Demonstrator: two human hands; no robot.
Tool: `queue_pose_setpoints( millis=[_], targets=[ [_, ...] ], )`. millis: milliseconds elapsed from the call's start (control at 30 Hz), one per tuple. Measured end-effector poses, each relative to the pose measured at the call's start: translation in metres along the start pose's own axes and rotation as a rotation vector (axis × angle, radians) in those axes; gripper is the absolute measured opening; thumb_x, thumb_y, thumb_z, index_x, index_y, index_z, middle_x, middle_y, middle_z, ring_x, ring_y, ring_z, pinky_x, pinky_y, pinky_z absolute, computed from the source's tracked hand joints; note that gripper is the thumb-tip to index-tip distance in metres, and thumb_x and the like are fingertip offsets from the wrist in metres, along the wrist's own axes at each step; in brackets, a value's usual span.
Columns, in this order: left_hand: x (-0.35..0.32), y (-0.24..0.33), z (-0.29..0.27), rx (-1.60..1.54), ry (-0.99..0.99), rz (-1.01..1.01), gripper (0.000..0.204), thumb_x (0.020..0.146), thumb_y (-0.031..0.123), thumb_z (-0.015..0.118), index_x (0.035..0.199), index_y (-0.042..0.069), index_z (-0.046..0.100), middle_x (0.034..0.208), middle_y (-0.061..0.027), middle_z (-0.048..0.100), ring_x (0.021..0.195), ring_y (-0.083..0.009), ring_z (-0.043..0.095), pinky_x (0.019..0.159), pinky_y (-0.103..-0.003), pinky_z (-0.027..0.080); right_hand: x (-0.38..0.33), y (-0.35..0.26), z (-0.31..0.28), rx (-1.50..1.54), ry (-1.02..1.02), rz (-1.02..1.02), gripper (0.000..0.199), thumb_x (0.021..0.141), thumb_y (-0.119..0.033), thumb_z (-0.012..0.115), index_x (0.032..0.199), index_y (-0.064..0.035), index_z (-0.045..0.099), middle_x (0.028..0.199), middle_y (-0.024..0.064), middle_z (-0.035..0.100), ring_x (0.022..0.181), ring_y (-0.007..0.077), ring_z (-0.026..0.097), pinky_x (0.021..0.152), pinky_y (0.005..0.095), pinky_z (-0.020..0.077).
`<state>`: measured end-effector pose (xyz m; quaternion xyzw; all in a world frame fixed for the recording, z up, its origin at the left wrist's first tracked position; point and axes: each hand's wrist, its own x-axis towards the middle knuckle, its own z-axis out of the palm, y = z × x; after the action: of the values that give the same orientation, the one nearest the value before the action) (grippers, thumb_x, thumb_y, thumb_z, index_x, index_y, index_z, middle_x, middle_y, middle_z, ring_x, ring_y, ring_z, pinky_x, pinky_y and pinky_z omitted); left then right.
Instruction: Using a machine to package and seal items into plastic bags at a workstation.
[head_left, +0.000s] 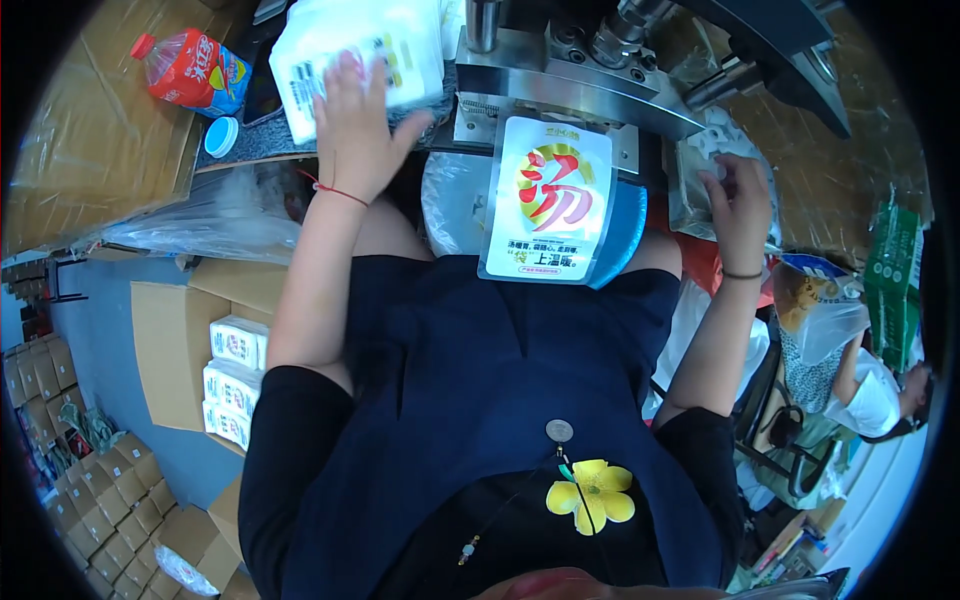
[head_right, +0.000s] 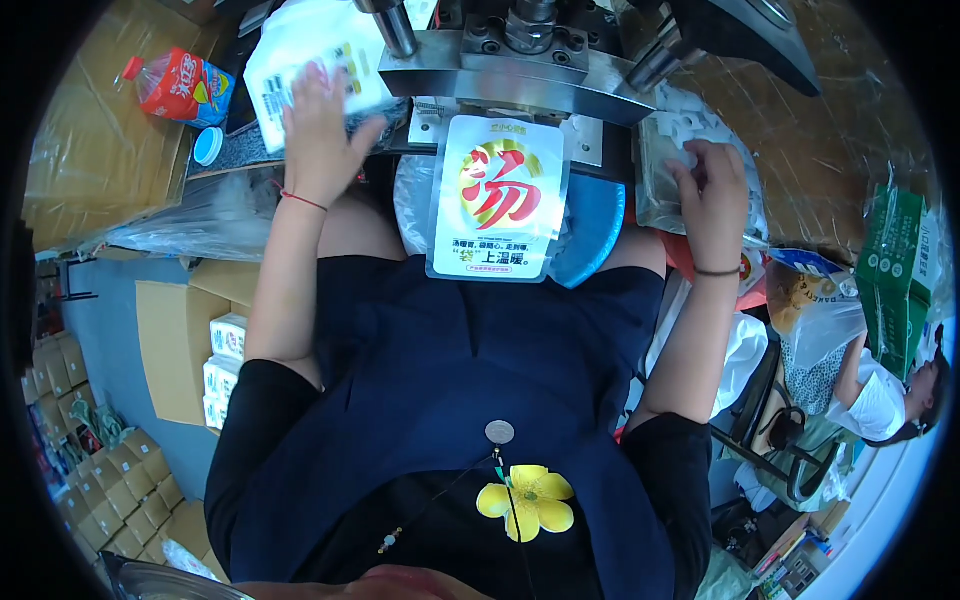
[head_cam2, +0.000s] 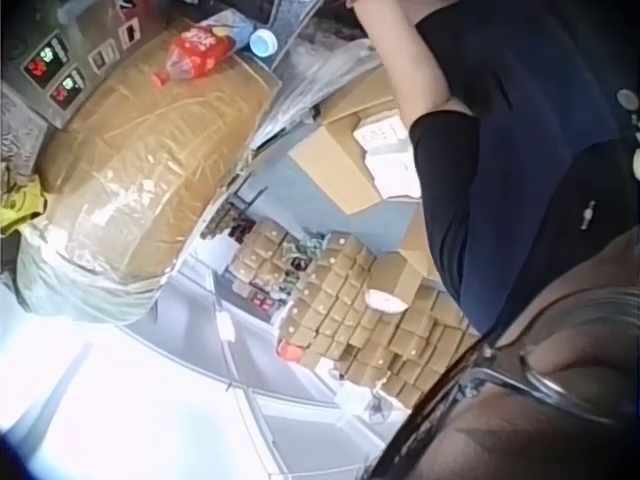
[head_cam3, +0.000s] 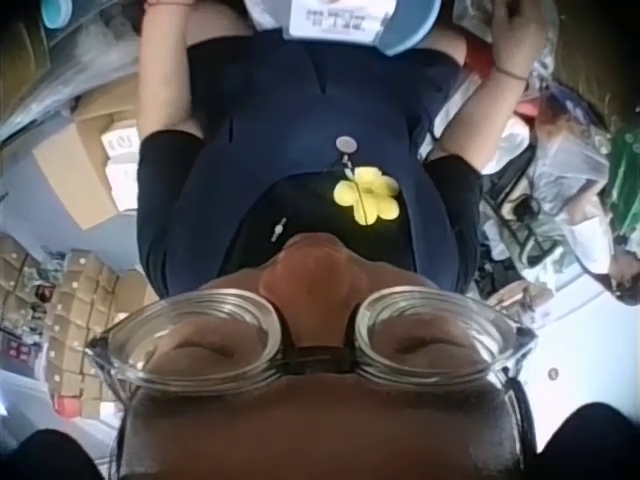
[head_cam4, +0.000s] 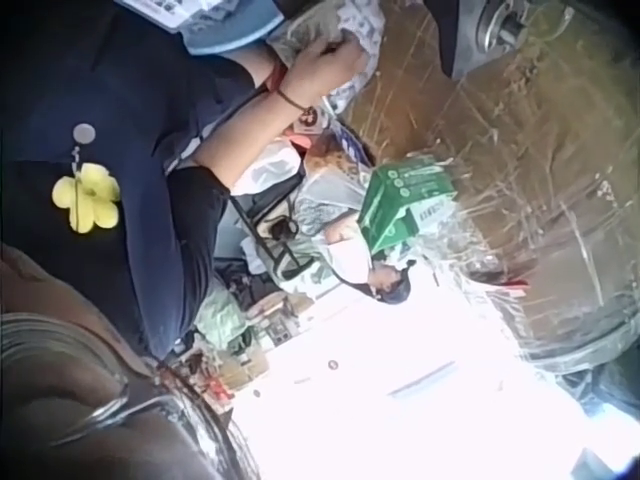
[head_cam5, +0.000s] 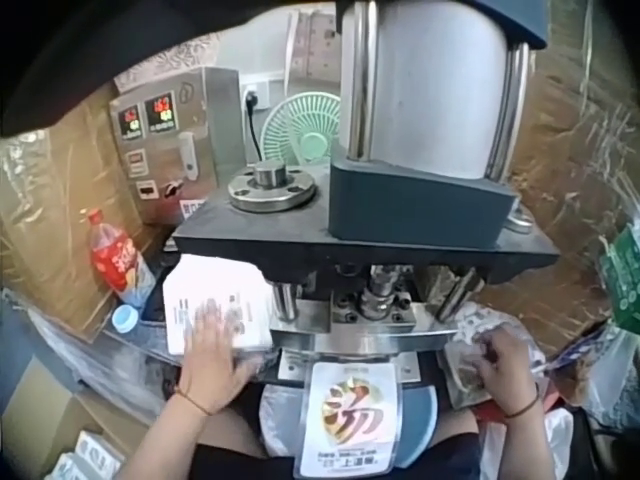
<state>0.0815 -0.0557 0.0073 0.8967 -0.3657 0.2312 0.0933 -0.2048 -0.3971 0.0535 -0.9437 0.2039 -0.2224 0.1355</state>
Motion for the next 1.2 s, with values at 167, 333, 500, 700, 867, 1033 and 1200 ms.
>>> queue_pose_setpoints(
  millis=[167,333,500,700,867,1033,1200],
  targets=[
    [-0.043,0.004,-0.023,-0.231,-0.008,0.353,0.033,0.099,0.020,0.058,0.129,0.006,0.060,0.126,-0.0157,0.064,0.115,-0.0381,0.061,0.097,-0.040,0.049,-0.017,-0.045,-0.005,0.245,0.033,0.078,0.015,0.096,-0.012,0.063,0.108,-0.0028,0.062,0.099,0.0111,0.062,0.079,0.0209,0.061,0.073,0.0335,0.0493],
    [-0.049,0.033,-0.049,-1.213,-0.372,-0.258,0.018,0.096,0.011,0.064,0.108,-0.001,0.071,0.092,-0.0072,0.073,0.082,-0.0061,0.064,0.075,-0.024,0.052,-0.009,-0.103,0.015,0.410,-0.266,-0.305,0.014,0.098,-0.010,0.055,0.106,-0.0006,0.064,0.103,0.0115,0.065,0.090,0.0221,0.063,0.079,0.0317,0.0490],
    [-0.053,0.082,-0.062,-1.298,-0.564,-0.254,0.018,0.091,0.017,0.075,0.093,-0.001,0.072,0.080,-0.0009,0.069,0.073,-0.0037,0.059,0.066,-0.022,0.048,0.002,-0.131,0.007,0.725,-0.077,-0.149,0.016,0.096,-0.010,0.059,0.105,0.0012,0.065,0.100,0.0101,0.066,0.088,0.0170,0.063,0.079,0.0274,0.0492],
    [-0.067,0.116,-0.054,-1.806,-0.922,-0.341,0.035,0.099,0.027,0.065,0.112,-0.005,0.068,0.100,-0.0078,0.073,0.088,-0.0092,0.066,0.080,-0.026,0.054,0.014,-0.116,-0.005,0.441,-0.163,-0.391,0.016,0.099,-0.013,0.052,0.100,-0.0007,0.062,0.090,0.0120,0.060,0.082,0.0287,0.058,0.076,0.0354,0.0459],
    [-0.065,0.132,-0.060,-1.962,-1.255,-0.366,0.029,0.097,0.016,0.066,0.118,-0.003,0.066,0.111,-0.0095,0.072,0.093,-0.0124,0.068,0.086,-0.028,0.055,0.007,-0.095,-0.019,0.516,-0.456,-0.309,0.021,0.100,-0.017,0.052,0.110,-0.0020,0.062,0.098,0.0161,0.063,0.090,0.0309,0.062,0.081,0.0357,0.0487],
    [-0.052,0.122,-0.033,-2.049,-1.091,-0.556,0.029,0.092,0.007,0.068,0.119,-0.004,0.065,0.111,-0.0123,0.072,0.097,-0.0163,0.070,0.087,-0.032,0.056,0.013,-0.007,-0.017,-0.361,-0.171,0.024,0.030,0.093,-0.020,0.062,0.123,-0.0134,0.061,0.115,0.0184,0.061,0.101,0.0413,0.062,0.084,0.0471,0.0518],
    [-0.020,0.110,-0.028,-2.127,-1.011,-0.704,0.032,0.090,0.001,0.068,0.121,-0.004,0.064,0.115,-0.0161,0.070,0.101,-0.0216,0.071,0.091,-0.036,0.057,0.014,0.006,0.004,-0.376,-0.225,0.033,0.030,0.089,-0.019,0.067,0.117,-0.0110,0.062,0.108,0.0179,0.060,0.097,0.0407,0.062,0.082,0.0475,0.0514]
  ],
)
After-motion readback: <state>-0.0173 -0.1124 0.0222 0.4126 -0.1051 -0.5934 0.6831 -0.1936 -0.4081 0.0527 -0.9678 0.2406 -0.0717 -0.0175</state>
